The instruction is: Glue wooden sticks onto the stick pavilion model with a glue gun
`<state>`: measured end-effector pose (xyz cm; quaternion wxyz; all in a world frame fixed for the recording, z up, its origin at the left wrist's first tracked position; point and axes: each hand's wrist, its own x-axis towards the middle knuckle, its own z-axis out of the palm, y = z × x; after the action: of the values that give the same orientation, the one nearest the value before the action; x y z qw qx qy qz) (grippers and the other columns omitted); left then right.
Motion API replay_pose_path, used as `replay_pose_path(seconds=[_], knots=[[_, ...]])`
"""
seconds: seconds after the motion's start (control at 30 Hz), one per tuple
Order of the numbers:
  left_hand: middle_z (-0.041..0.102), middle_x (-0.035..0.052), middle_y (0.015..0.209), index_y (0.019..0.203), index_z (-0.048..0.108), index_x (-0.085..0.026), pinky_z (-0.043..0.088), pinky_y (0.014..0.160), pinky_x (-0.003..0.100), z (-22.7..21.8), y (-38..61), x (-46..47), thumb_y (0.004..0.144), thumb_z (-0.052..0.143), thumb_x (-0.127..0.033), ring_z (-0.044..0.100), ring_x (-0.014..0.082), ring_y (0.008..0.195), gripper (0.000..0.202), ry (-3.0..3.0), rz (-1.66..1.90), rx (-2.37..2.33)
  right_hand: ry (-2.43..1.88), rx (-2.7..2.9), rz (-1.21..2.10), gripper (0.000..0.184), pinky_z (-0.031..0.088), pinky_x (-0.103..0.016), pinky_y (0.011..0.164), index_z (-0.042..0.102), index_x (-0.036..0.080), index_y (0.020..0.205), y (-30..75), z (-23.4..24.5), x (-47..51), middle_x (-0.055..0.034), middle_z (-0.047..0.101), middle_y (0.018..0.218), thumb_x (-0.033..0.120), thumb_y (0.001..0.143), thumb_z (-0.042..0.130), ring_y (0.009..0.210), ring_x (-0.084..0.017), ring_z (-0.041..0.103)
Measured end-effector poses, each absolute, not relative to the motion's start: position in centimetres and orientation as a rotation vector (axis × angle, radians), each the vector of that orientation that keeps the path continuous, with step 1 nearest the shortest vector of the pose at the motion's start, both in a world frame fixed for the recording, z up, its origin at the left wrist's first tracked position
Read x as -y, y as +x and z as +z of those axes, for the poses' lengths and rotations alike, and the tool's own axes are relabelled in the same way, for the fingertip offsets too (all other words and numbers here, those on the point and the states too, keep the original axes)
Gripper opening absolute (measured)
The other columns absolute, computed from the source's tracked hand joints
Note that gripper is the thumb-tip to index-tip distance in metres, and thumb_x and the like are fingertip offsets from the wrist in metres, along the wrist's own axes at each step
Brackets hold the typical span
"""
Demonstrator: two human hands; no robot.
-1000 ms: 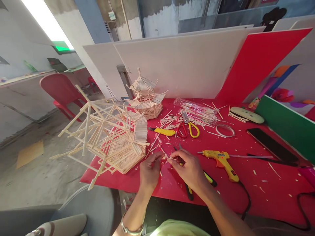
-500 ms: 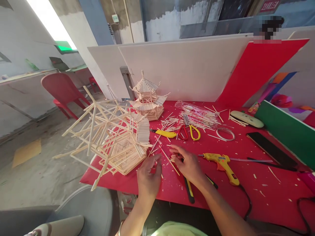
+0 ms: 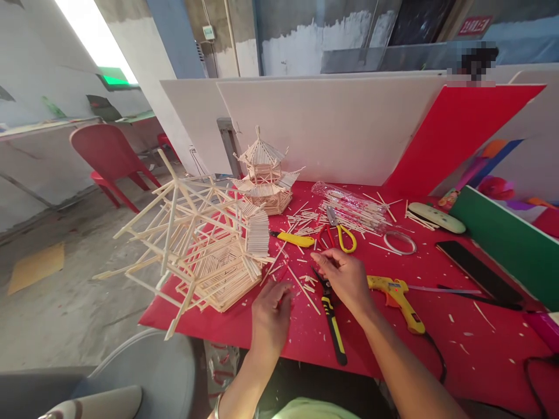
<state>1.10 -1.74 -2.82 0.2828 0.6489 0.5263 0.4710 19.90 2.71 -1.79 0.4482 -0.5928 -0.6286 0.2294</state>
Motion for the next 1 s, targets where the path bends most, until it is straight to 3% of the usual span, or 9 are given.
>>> replay_pose_path(seconds=[0.13,0.3,0.4,0.5,0.63,0.7,0.8,1.0], knots=[[0.056,0.0001,0.055,0.060,0.058,-0.023,0.036,0.051,0.026,-3.2,1.1,1.9,0.090,0.056,-0.033,0.053,0.0161,0.050,0.032,1.643,1.197,-1.428,-1.461,1.736,0.506,0.017,0.053,-0.031,0.079,0.070,0.022,0.093,20.5,-2.0,-4.9,-0.0058,0.072,0.098,0.029,0.089,0.055,0.090,-0.019,0.068],[0.043,-0.0024,0.048,0.049,0.042,-0.023,0.027,0.048,0.027,-3.3,1.0,2.4,0.089,0.059,-0.039,0.041,0.0138,0.046,0.046,1.602,1.191,-1.449,-1.555,1.926,0.486,0.003,0.050,-0.030,0.070,0.069,0.024,0.078,18.7,-4.1,-8.1,-0.0013,0.070,0.081,0.023,0.077,0.072,0.078,-0.019,0.065],[0.049,-0.0005,0.057,0.053,0.047,-0.022,0.034,0.052,0.026,-2.8,0.8,2.7,0.088,0.060,-0.037,0.047,0.0147,0.055,0.040,1.544,1.223,-1.380,-1.603,1.958,0.449,0.015,0.048,-0.030,0.070,0.063,0.021,0.066,17.6,-4.7,-9.1,-0.0055,0.068,0.078,0.021,0.075,0.075,0.081,-0.021,0.065],[0.058,-0.0001,0.065,0.069,0.059,-0.021,0.038,0.052,0.024,-2.5,0.4,3.1,0.082,0.068,-0.036,0.051,0.0142,0.056,0.021,1.358,1.228,-1.361,-1.587,1.968,0.455,0.013,0.049,-0.031,0.070,0.063,0.021,0.073,17.6,-3.9,-8.7,-0.0079,0.068,0.079,0.024,0.086,0.064,0.081,-0.022,0.065],[0.045,-0.0038,0.040,0.055,0.052,-0.020,0.032,0.044,0.022,-2.7,0.1,3.6,0.088,0.054,-0.054,0.042,0.0105,0.038,0.047,1.080,1.137,-1.311,-1.459,1.998,0.571,0.019,0.053,-0.031,0.074,0.066,0.023,0.101,18.3,-1.4,-5.1,-0.0051,0.071,0.093,0.030,0.096,0.049,0.085,-0.019,0.068],[0.044,-0.0046,0.037,0.055,0.052,-0.020,0.027,0.038,0.021,-2.6,0.2,3.6,0.087,0.053,-0.061,0.036,0.0078,0.033,0.052,0.930,1.107,-1.248,-1.344,2.040,0.686,0.022,0.054,-0.028,0.076,0.068,0.027,0.107,18.4,-0.2,-2.6,-0.0036,0.070,0.100,0.031,0.097,0.048,0.089,-0.017,0.068],[0.058,-0.0024,0.051,0.067,0.058,-0.018,0.024,0.035,0.018,-1.7,0.4,3.6,0.079,0.063,-0.062,0.038,0.0052,0.034,0.046,0.775,1.070,-1.076,-1.121,2.132,0.837,0.018,0.053,-0.026,0.071,0.072,0.029,0.100,18.0,1.1,0.4,-0.0019,0.069,0.087,0.030,0.096,0.055,0.080,-0.016,0.066],[0.062,-0.0017,0.053,0.070,0.059,-0.016,0.025,0.029,0.014,0.2,-0.2,3.6,0.066,0.083,-0.047,0.042,0.0040,0.033,0.040,0.616,0.961,-0.925,-0.976,2.041,0.722,0.008,0.052,-0.026,0.068,0.072,0.025,0.087,16.8,2.1,1.5,-0.0004,0.068,0.079,0.028,0.090,0.065,0.075,-0.014,0.063]])
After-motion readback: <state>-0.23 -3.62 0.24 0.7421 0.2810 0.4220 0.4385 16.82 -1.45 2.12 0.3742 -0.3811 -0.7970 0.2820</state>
